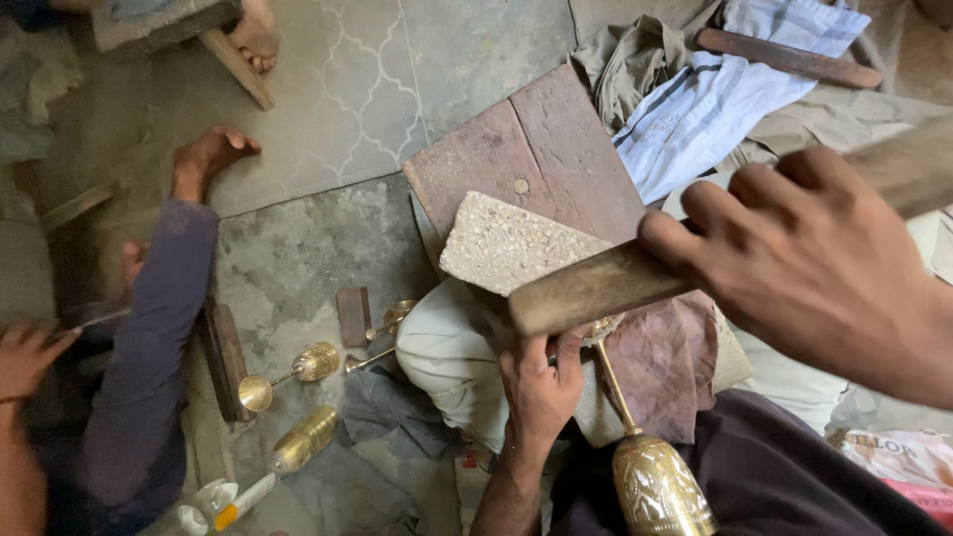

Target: The person sits on the floor and uses a hammer and chisel to shape a brass lamp base. They repeatedly strike the chisel against the metal while holding the lamp steady on a wooden block.

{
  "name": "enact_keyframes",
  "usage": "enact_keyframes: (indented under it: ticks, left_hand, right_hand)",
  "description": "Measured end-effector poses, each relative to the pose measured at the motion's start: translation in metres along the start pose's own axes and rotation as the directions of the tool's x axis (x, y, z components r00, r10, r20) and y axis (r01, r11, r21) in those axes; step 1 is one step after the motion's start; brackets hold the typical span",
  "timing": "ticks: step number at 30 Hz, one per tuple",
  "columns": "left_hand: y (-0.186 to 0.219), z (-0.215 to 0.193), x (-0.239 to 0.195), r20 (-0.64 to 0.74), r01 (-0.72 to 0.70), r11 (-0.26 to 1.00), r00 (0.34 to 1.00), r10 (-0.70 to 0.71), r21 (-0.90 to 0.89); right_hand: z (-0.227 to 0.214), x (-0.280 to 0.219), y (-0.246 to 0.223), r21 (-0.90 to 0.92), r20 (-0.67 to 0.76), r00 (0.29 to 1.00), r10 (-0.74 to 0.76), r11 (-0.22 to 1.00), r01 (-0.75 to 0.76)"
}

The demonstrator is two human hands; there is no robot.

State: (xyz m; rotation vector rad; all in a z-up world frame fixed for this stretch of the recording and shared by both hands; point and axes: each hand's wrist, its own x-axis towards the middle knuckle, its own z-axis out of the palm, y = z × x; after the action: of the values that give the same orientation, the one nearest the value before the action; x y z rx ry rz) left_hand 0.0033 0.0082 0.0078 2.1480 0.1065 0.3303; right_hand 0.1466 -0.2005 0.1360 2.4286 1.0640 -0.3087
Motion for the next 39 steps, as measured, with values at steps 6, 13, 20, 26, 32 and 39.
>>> enact_keyframes:
  ticks: [6,13,20,26,32,39]
  left_hand:
    - [-0.004,-0.027,0.044,0.072,0.311,0.936,0.950,-0.303,-0.167]
    - [-0.023,-0.001,0.151,0.163,-0.508,0.743,0.856,0.490,0.437]
    - [-0.026,0.004,0.122,0.205,-0.311,0.796,0.949,0.238,0.519]
    - [-0.027,-0.001,0.086,0.104,-0.223,0.799,0.974,0.199,0.558]
    - [-0.005,-0.009,0.073,-0.025,-0.243,0.856,0.958,0.286,0.456]
    - [0.037,-0.019,0.033,0.059,0.108,0.992,0.992,-0.112,0.065]
  right_hand:
    - [0.047,-0.094,-0.045,0.439,0.264,0.964,0.017,0.888,-0.136]
    - [0.115,-0.139,-0.136,0.702,-0.078,0.954,-0.290,0.663,0.259]
    - [0.123,-0.153,-0.134,0.828,0.090,0.962,-0.257,0.556,0.071]
    - [0.105,-0.170,-0.106,0.977,0.193,0.962,-0.191,0.125,-0.172]
    - [0.076,-0.166,-0.088,0.962,0.271,0.929,-0.253,0.037,-0.270]
    - [0.116,-0.148,-0.055,0.959,0.264,0.934,-0.240,-0.038,-0.280]
